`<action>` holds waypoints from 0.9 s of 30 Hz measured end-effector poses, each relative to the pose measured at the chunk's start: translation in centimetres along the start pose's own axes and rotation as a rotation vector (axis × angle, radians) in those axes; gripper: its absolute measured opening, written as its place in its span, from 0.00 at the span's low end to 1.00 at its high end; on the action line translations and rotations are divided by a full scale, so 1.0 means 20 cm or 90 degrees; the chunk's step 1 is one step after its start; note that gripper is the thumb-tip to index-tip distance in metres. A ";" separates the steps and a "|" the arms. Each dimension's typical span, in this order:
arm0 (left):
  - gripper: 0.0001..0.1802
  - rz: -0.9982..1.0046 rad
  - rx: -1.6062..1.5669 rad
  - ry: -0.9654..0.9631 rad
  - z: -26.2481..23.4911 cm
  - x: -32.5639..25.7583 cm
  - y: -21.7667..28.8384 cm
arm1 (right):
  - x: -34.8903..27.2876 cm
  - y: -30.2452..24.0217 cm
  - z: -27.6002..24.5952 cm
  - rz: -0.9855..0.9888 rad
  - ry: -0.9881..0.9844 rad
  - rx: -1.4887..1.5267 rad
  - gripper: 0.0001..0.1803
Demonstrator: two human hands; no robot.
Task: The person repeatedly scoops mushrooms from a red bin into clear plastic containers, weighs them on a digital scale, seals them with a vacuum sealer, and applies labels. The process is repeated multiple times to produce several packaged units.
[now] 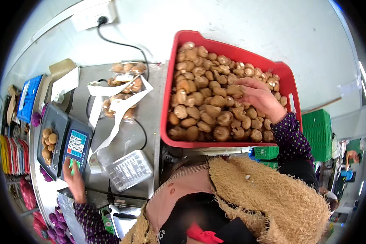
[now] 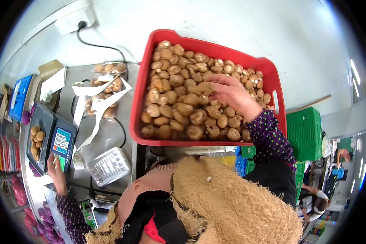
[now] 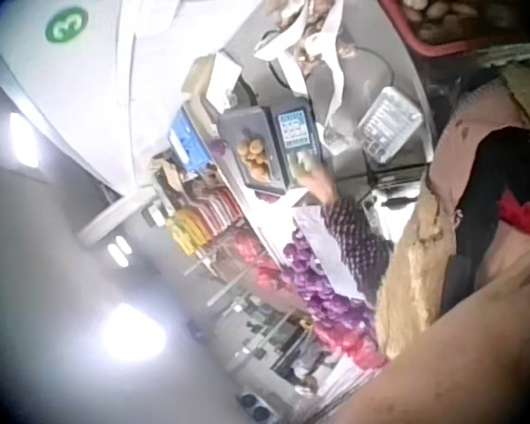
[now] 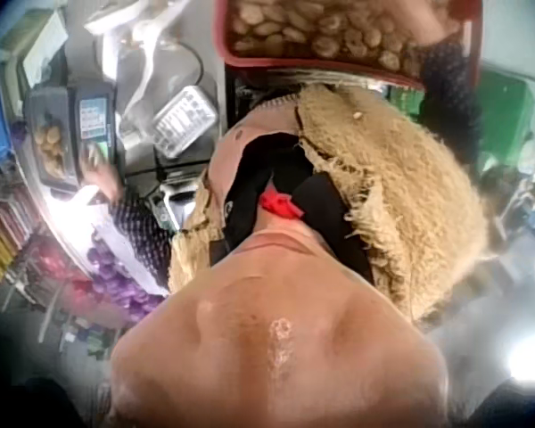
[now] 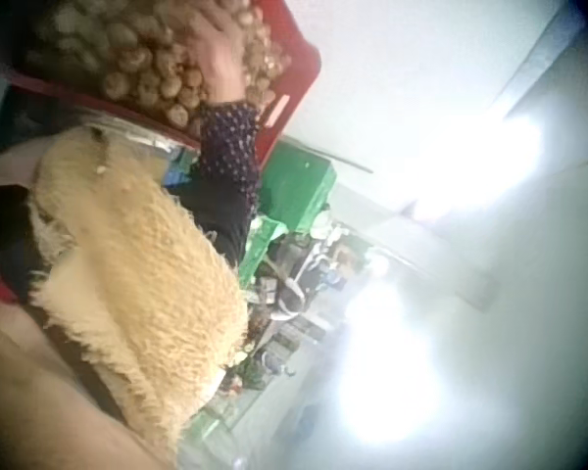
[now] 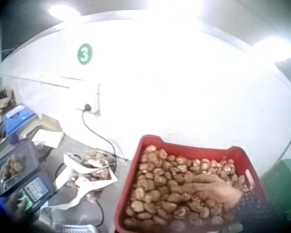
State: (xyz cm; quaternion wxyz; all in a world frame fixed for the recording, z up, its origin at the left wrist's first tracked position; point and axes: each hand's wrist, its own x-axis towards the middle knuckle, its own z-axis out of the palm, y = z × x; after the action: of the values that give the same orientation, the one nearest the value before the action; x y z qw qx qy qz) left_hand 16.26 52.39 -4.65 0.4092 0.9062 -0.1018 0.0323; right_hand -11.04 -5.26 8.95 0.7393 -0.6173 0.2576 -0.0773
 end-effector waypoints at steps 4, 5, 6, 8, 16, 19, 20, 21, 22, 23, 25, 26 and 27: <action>0.21 0.292 -0.091 -0.140 0.51 0.06 0.95 | -0.02 0.12 -0.63 -0.094 0.280 -0.214 0.13; 0.21 0.398 -0.099 -0.148 0.62 0.06 1.12 | -0.03 0.11 -0.76 -0.132 0.334 -0.284 0.12; 0.22 0.450 -0.122 -0.187 0.74 0.07 1.30 | -0.06 0.09 -0.86 -0.098 0.374 -0.308 0.12; 0.21 0.606 -0.101 -0.184 0.99 0.09 1.61 | -0.05 0.14 -1.08 -0.166 0.425 -0.434 0.12; 0.22 0.696 0.215 -0.178 2.09 0.31 2.06 | 0.02 0.21 -1.16 -0.286 0.455 -1.034 0.18; 0.21 0.637 0.372 -0.222 2.23 0.31 2.12 | 0.29 0.09 -0.97 -0.312 0.256 -0.831 0.17; 0.21 0.616 0.357 -0.236 2.24 0.32 2.12 | 0.36 0.01 -0.80 -0.237 0.169 -0.775 0.18; 0.21 0.644 0.310 -0.261 2.25 0.33 2.13 | 0.51 0.07 -0.78 -0.314 0.142 -0.804 0.18; 0.21 0.664 0.267 -0.288 2.26 0.37 2.11 | 0.64 0.12 -0.72 -0.410 0.128 -0.763 0.18; 0.22 0.686 0.185 -0.332 2.22 0.42 2.08 | 0.73 0.10 -0.61 -0.411 0.112 -0.713 0.18; 0.22 0.677 0.127 -0.364 2.16 0.49 2.06 | 0.91 0.19 -0.53 -0.380 0.110 -0.742 0.18; 0.23 0.660 0.118 -0.378 2.15 0.49 2.06 | 0.96 0.22 -0.51 -0.335 0.100 -0.776 0.17; 0.23 0.664 0.121 -0.347 2.16 0.48 2.07 | 0.96 0.25 -0.52 -0.375 0.125 -0.757 0.17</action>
State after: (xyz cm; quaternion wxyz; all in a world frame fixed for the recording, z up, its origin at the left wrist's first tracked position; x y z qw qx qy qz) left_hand 15.75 -8.14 -1.54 0.2155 0.7448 -0.6316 0.0045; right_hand -0.53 -21.53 -2.44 0.1945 -0.9543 0.1430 -0.1764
